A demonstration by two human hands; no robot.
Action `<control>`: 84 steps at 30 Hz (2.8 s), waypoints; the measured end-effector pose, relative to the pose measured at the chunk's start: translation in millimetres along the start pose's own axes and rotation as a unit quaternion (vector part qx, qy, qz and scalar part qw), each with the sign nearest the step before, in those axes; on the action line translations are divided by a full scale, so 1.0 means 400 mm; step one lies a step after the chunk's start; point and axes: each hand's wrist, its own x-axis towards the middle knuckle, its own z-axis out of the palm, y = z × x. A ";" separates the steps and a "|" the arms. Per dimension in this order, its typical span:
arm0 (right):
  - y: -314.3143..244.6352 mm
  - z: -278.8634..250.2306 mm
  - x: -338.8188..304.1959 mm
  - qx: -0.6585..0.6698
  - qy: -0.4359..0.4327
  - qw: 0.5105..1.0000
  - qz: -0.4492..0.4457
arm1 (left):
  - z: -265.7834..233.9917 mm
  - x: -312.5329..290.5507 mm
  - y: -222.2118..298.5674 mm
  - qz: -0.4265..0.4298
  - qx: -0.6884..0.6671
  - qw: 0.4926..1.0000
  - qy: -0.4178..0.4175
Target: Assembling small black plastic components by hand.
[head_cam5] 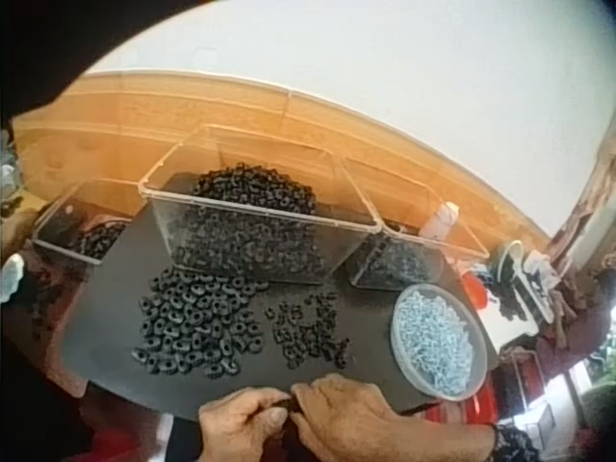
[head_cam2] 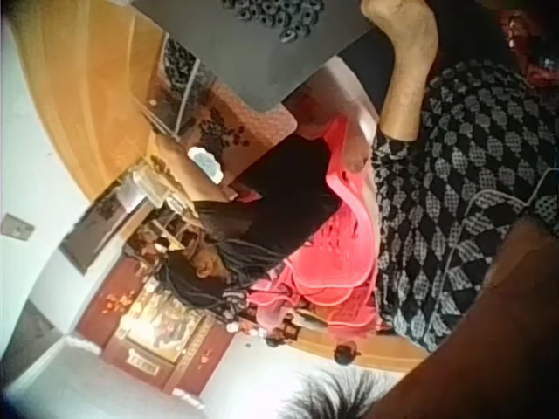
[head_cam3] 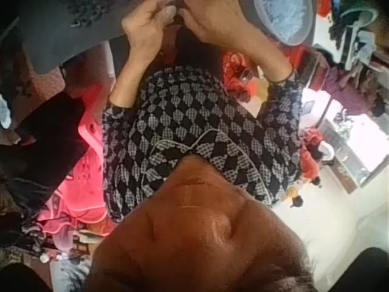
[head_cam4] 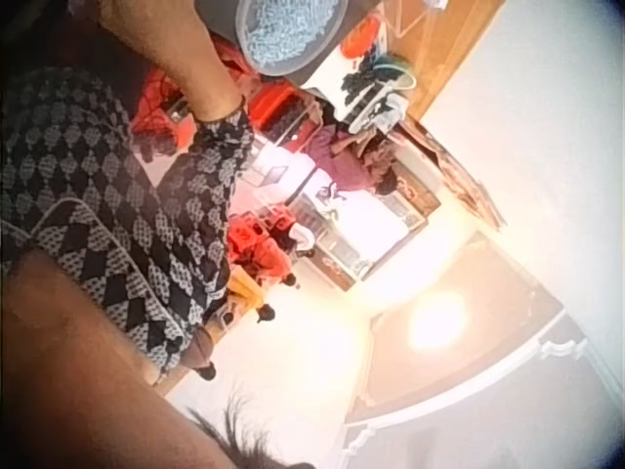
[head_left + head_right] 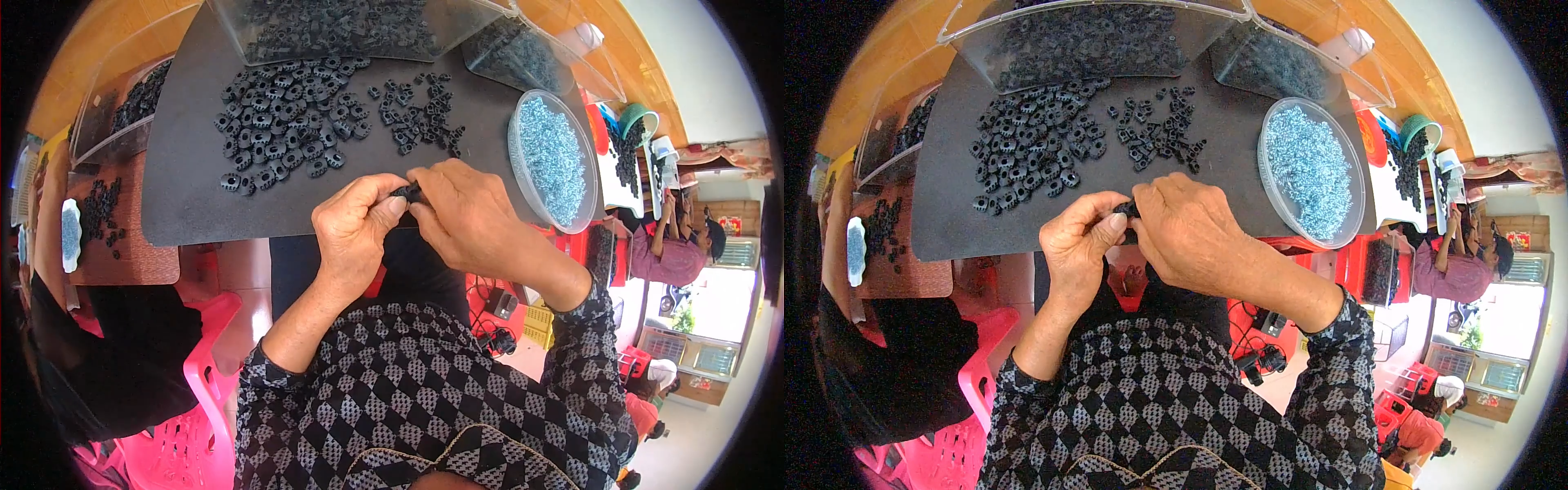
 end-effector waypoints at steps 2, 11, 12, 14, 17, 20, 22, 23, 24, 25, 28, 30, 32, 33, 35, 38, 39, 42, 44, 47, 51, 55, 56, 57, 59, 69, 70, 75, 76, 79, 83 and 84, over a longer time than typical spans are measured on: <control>-0.002 0.000 0.002 -0.034 0.021 0.999 -0.006 | -0.001 0.004 0.019 -0.129 -0.125 0.984 -0.007; -0.004 0.022 0.011 -0.029 0.082 0.996 -0.027 | -0.003 0.017 0.024 -0.161 -0.250 0.955 0.001; -0.006 0.027 0.011 -0.029 0.092 0.995 -0.026 | -0.004 0.017 0.025 -0.161 -0.249 0.955 0.002; -0.010 0.036 0.009 -0.029 0.101 0.994 -0.027 | -0.005 0.017 0.025 -0.175 -0.263 0.949 -0.007; -0.011 0.054 0.008 -0.036 0.089 0.995 -0.017 | -0.006 0.013 0.018 -0.169 -0.233 0.957 -0.003; -0.006 0.070 0.009 -0.088 0.104 0.989 -0.048 | 0.001 0.010 0.013 -0.178 -0.258 0.949 0.020; -0.008 0.073 0.008 -0.118 0.073 0.989 -0.057 | 0.007 0.010 0.017 -0.172 -0.233 0.957 0.026; -0.008 0.072 0.008 -0.118 0.072 0.989 -0.056 | 0.008 0.011 0.020 -0.166 -0.206 0.964 0.032; -0.008 0.072 0.009 -0.117 0.071 0.989 -0.062 | 0.007 0.011 0.021 -0.166 -0.206 0.964 0.032; -0.008 0.072 0.009 -0.115 0.070 0.989 -0.069 | 0.006 0.012 0.022 -0.170 -0.200 0.965 0.027; 0.005 0.079 0.013 -0.079 0.093 0.990 -0.065 | 0.005 0.019 0.024 -0.177 -0.183 0.967 0.019; 0.014 0.087 0.009 -0.019 0.104 0.994 -0.039 | 0.005 0.025 0.020 -0.180 -0.172 0.968 0.018; 0.019 0.084 0.006 0.041 0.114 0.993 -0.014 | 0.004 0.027 0.009 -0.179 -0.209 0.962 0.004; 0.019 0.082 0.004 0.066 0.115 0.991 -0.005 | 0.003 0.027 0.011 -0.178 -0.208 0.962 0.004; 0.019 0.080 0.005 0.091 0.117 0.989 0.003 | 0.003 0.027 0.014 -0.162 -0.235 0.958 0.010; 0.022 0.078 0.012 0.087 0.141 0.986 0.016 | -0.004 0.034 0.021 -0.189 -0.227 0.955 0.009; 0.024 0.072 0.015 0.051 0.147 0.988 -0.013 | -0.003 0.035 0.023 -0.188 -0.228 0.955 0.009; 0.016 0.059 0.021 0.012 0.154 0.987 -0.043 | 0.001 0.037 0.034 -0.189 -0.219 0.957 0.011; 0.013 0.058 0.022 0.011 0.156 0.987 -0.043 | 0.004 0.038 0.051 -0.196 -0.221 0.955 0.029; 0.012 0.055 0.021 -0.023 0.157 0.987 -0.041 | -0.001 0.039 0.046 -0.194 -0.219 0.956 0.003; 0.033 0.064 0.023 -0.042 0.166 0.983 -0.069 | -0.022 0.035 0.027 -0.192 -0.220 0.956 -0.021; 0.037 0.054 0.021 -0.030 0.195 0.978 -0.076 | -0.025 0.033 0.019 -0.173 -0.184 0.966 -0.055; 0.037 0.056 0.022 -0.029 0.194 0.978 -0.075 | -0.026 0.033 0.018 -0.167 -0.161 0.970 -0.068; 0.037 0.060 0.023 -0.027 0.196 0.977 -0.081 | -0.026 0.032 0.018 -0.168 -0.161 0.970 -0.069; 0.037 0.067 0.022 -0.024 0.199 0.976 -0.085 | -0.026 0.029 0.018 -0.165 -0.150 0.973 -0.065; 0.050 0.092 0.026 -0.016 0.209 0.968 -0.137 | -0.018 0.026 0.016 -0.154 -0.145 0.976 -0.044; 0.052 0.092 0.022 -0.013 0.211 0.968 -0.137 | -0.016 0.026 0.016 -0.153 -0.138 0.977 -0.049; 0.060 0.107 -0.009 0.012 0.194 0.978 -0.074 | -0.005 0.023 0.022 -0.148 -0.097 0.982 -0.066; 0.046 0.093 -0.012 0.008 0.185 0.981 -0.065 | -0.005 0.019 0.024 -0.153 -0.102 0.981 -0.056; 0.062 0.085 -0.048 0.038 0.231 0.971 -0.050 | -0.005 0.015 0.019 -0.168 -0.123 0.977 -0.054; 0.098 0.004 -0.100 0.071 0.211 0.971 0.090 | -0.015 0.005 0.021 -0.162 -0.124 0.978 -0.051; 0.116 -0.012 -0.104 0.079 0.231 0.963 0.115 | -0.012 -0.003 0.016 -0.160 -0.104 0.980 -0.052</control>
